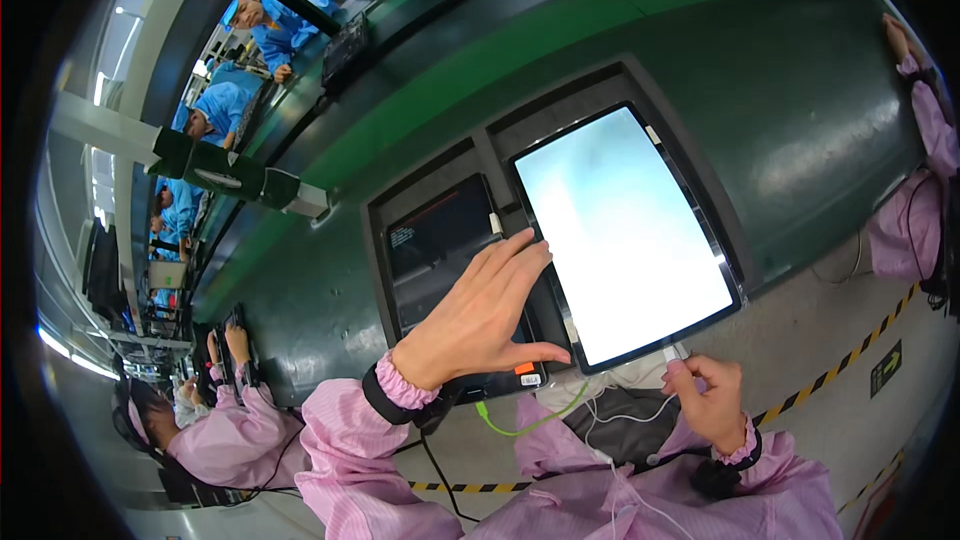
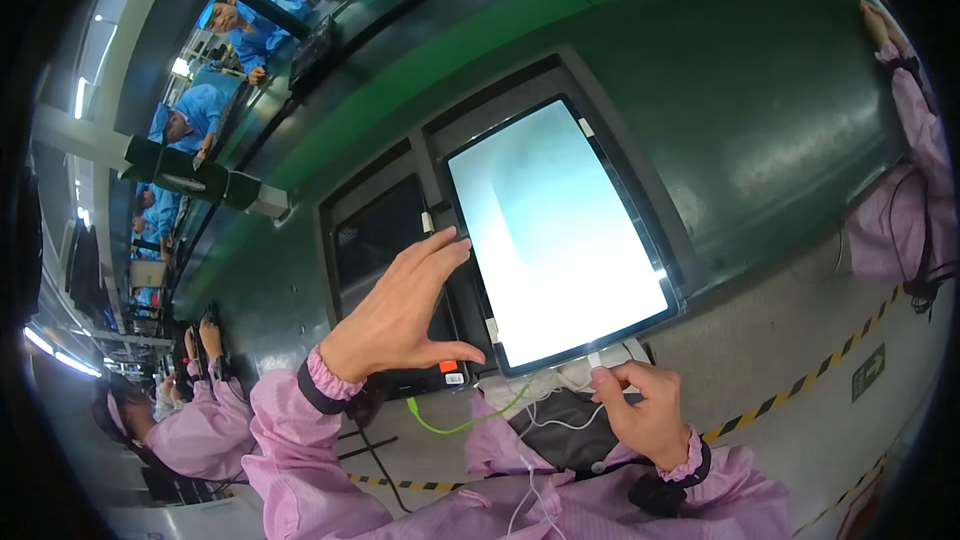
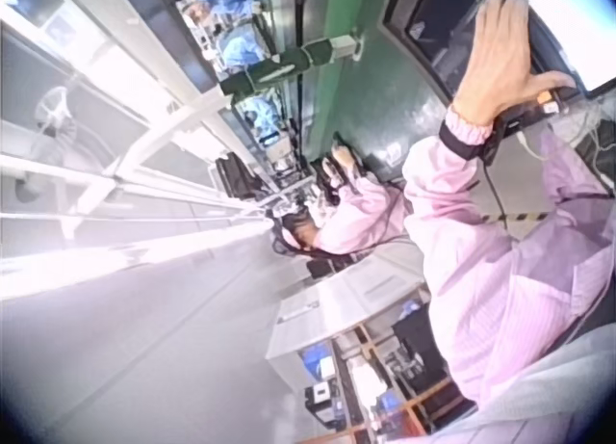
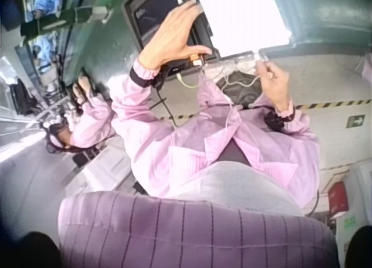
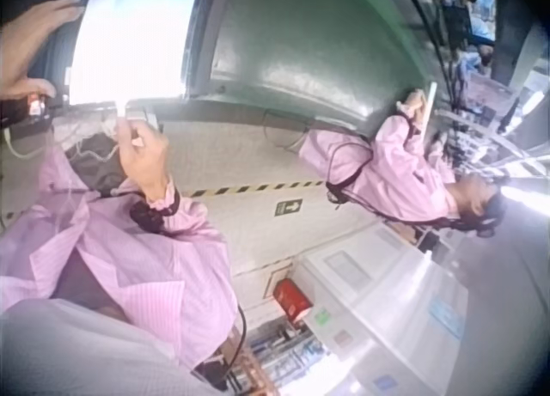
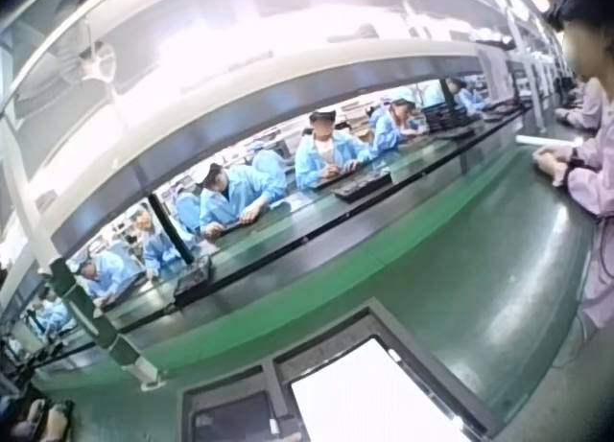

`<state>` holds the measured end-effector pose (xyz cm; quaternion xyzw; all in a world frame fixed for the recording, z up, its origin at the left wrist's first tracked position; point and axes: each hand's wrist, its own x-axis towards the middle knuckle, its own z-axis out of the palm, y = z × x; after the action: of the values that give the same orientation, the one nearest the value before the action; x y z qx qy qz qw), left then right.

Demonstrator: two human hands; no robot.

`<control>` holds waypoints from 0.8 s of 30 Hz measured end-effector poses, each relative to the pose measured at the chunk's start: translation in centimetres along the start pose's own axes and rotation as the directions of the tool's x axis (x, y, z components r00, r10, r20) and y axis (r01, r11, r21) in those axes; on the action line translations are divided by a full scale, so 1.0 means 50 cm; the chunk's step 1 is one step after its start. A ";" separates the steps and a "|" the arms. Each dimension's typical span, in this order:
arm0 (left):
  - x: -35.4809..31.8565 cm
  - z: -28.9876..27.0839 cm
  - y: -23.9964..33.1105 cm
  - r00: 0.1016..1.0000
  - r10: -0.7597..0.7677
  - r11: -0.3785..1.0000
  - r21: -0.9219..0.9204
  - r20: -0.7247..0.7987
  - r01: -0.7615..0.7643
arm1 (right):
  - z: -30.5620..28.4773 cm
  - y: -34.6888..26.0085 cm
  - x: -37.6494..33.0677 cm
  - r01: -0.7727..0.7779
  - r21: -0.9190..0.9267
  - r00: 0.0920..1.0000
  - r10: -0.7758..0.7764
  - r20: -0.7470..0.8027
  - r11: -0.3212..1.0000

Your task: Testing tablet functionality and connecting power cables on an electronics assembly line.

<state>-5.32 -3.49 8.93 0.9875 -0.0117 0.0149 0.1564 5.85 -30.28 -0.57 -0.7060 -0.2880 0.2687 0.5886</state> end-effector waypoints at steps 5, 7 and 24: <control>0.003 0.006 -0.007 1.000 -0.015 1.000 0.008 -0.017 0.015 | -0.002 0.004 0.003 0.032 0.015 0.999 -0.032 0.014 0.999; 0.003 0.008 -0.009 1.000 -0.011 1.000 0.012 -0.005 0.011 | -0.002 0.005 0.003 0.033 0.017 0.999 -0.033 0.025 0.999; 0.167 0.007 -0.166 0.930 -0.347 0.936 -0.106 -0.123 0.335 | 0.014 -0.004 -0.003 -0.101 0.082 0.995 0.099 0.028 0.991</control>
<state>3.24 4.12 6.33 0.9636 0.1705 0.0562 0.1981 5.21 -29.89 -0.49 -0.6912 -0.2479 0.3183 0.5996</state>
